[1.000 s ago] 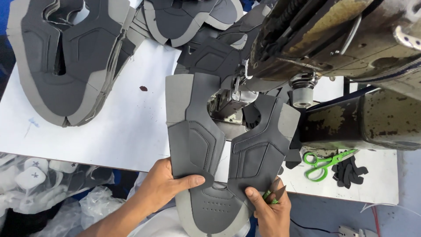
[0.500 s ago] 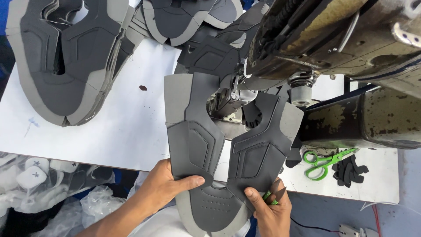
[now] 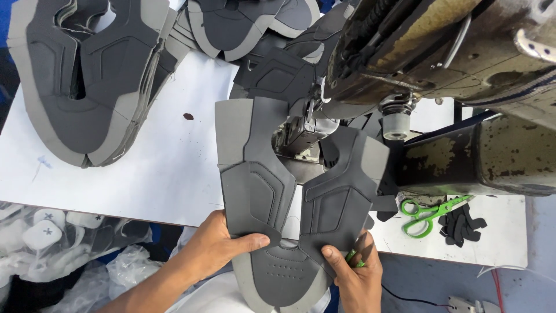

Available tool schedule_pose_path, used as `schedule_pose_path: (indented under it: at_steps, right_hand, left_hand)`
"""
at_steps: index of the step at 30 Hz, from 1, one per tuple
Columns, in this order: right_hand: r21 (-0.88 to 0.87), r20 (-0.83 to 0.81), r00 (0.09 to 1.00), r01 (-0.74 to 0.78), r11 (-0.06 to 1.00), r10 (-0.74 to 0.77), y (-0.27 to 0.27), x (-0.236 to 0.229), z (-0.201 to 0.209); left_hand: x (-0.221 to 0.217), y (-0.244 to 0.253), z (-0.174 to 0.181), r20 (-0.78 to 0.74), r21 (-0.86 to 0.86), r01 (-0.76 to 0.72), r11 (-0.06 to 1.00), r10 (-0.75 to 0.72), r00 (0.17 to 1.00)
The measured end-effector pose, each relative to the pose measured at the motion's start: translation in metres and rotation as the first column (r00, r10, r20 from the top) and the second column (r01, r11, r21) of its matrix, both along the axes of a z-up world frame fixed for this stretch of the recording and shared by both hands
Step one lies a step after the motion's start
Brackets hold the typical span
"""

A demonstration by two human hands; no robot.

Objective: The person uses a sewing machine to stitch together gray and black shoe parts. They guide the material under the needle, trim excess thread with scissors, and stack the finished pieces on the table.

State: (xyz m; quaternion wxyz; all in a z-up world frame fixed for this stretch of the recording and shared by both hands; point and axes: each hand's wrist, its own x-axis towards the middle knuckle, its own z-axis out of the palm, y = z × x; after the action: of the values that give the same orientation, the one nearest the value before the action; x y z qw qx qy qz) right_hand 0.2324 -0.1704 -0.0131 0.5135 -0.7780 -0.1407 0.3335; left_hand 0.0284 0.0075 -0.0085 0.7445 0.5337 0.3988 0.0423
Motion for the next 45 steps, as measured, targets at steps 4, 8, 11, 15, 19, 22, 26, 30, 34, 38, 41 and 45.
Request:
schedule_pose_path:
  at_steps: [4, 8, 11, 15, 19, 22, 26, 30, 34, 38, 41, 45]
  right_hand:
    - [-0.094, -0.107, 0.988, 0.1, 0.991, -0.11, 0.036, -0.011, 0.044]
    - [-0.089, -0.124, 0.985, 0.112, 0.99, -0.123, 0.018, 0.002, 0.018]
    - [-0.012, -0.025, 0.999, 0.032, 0.999, -0.032, 0.013, 0.005, 0.016]
    - [0.011, 0.05, 0.998, 0.045, 0.999, -0.045, 0.006, 0.001, 0.008]
    - [0.018, 0.07, 0.993, 0.093, 0.995, -0.094, -0.008, -0.004, -0.023]
    - [-0.035, 0.034, 0.993, 0.116, 0.993, -0.114, 0.01, -0.011, -0.004]
    - [-0.091, 0.405, 0.914, 0.078, 0.993, -0.035, 0.02, -0.015, 0.01]
    - [0.026, 0.391, 0.916, -0.108, 0.994, 0.089, 0.03, -0.022, 0.026]
    - [-0.044, -0.12, 0.969, -0.222, 0.974, 0.216, 0.046, -0.04, 0.038]
    - [-0.053, -0.046, 0.97, -0.24, 0.969, 0.238, 0.033, -0.045, 0.021]
    - [-0.058, 0.13, 0.974, -0.179, 0.982, 0.185, 0.013, -0.038, 0.013]
    - [-0.069, 0.391, 0.891, -0.222, 0.973, 0.231, -0.007, -0.024, 0.019]
  left_hand:
    - [0.001, -0.002, 0.005, 0.013, 0.048, 0.017, 0.999, -0.017, 1.0]
    - [0.001, -0.003, 0.005, 0.039, 0.059, -0.013, 0.998, 0.011, 0.999]
    - [0.0, -0.007, -0.002, 0.049, 0.032, -0.062, 0.998, 0.06, 0.997]
    - [0.001, -0.009, -0.009, -0.015, -0.018, -0.131, 0.991, 0.131, 0.991]
    - [-0.002, -0.009, -0.014, 0.067, 0.061, -0.231, 0.971, 0.227, 0.972]
    - [-0.004, -0.006, -0.012, 0.062, 0.087, -0.239, 0.967, 0.235, 0.97]
    - [-0.007, -0.008, -0.01, 0.077, 0.122, -0.229, 0.966, 0.221, 0.972]
    - [-0.007, -0.013, -0.006, 0.077, 0.142, -0.158, 0.977, 0.148, 0.986]
    - [-0.01, -0.016, 0.006, 0.185, 0.157, -0.153, 0.976, 0.123, 0.975]
    - [-0.011, -0.02, 0.009, 0.219, 0.109, -0.156, 0.982, 0.13, 0.967]
    - [-0.005, -0.025, 0.015, 0.362, 0.147, -0.091, 0.985, 0.032, 0.932]
    - [0.007, -0.031, 0.015, 0.408, 0.12, 0.027, 0.992, -0.074, 0.91]
